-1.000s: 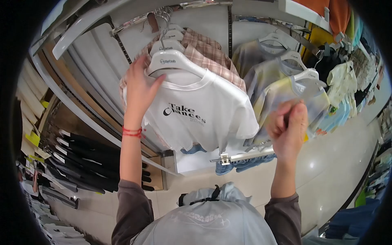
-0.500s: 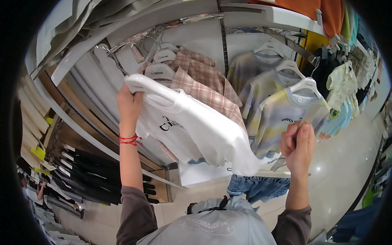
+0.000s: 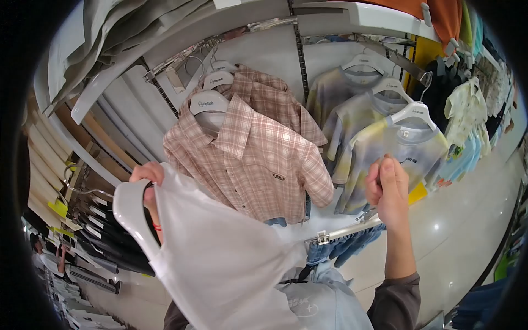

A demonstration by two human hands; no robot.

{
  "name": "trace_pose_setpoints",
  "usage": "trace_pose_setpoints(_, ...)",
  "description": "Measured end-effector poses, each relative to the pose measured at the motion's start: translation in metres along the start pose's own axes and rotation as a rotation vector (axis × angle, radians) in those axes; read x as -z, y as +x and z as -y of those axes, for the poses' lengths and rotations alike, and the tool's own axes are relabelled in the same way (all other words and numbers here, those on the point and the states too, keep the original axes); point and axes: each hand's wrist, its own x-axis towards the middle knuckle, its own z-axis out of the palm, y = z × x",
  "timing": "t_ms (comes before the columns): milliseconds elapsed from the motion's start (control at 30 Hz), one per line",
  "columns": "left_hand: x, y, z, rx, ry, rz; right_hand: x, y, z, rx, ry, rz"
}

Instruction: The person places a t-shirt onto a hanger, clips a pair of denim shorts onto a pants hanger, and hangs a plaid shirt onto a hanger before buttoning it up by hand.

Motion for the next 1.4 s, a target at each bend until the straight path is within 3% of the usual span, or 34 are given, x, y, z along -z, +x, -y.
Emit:
trace_pose_setpoints(67, 0.015, 0.004, -0.001, -0.032, -0.067, 0.101, -0.006, 0.000, -0.001, -0.017, -0.007, 0.053)
trace_pose_setpoints(133, -0.006, 0.000, -0.011, -0.094, -0.136, 0.067, -0.013, 0.001, -0.001, -0.040, -0.019, 0.123)
trace_pose_setpoints(267, -0.052, -0.017, -0.011, -0.058, -0.184, 0.444, -0.045, -0.004, -0.003, -0.134, -0.121, 0.337)
trace_pose_setpoints(333, -0.076, -0.030, -0.011, 0.044, -0.121, 0.526, -0.064, -0.005, -0.003, -0.224, -0.067, 0.478)
trace_pose_setpoints(400, -0.100, -0.035, -0.009, -0.031, -0.076, 0.640, -0.076, -0.004, -0.003, -0.273, -0.026, 0.583)
trace_pose_setpoints(600, -0.129, -0.039, -0.012, -0.057, -0.184, 0.604, -0.087, -0.003, -0.003, -0.292, 0.100, 0.717)
trace_pose_setpoints(733, -0.132, -0.040, -0.019, -0.051, -0.086, 0.636, -0.087, -0.004, 0.008, -0.292, 0.116, 0.751)
trace_pose_setpoints(1400, -0.134, -0.039, -0.027, -0.052, -0.041, 0.642, -0.075, -0.003, 0.004, -0.550, 0.307, 0.730)
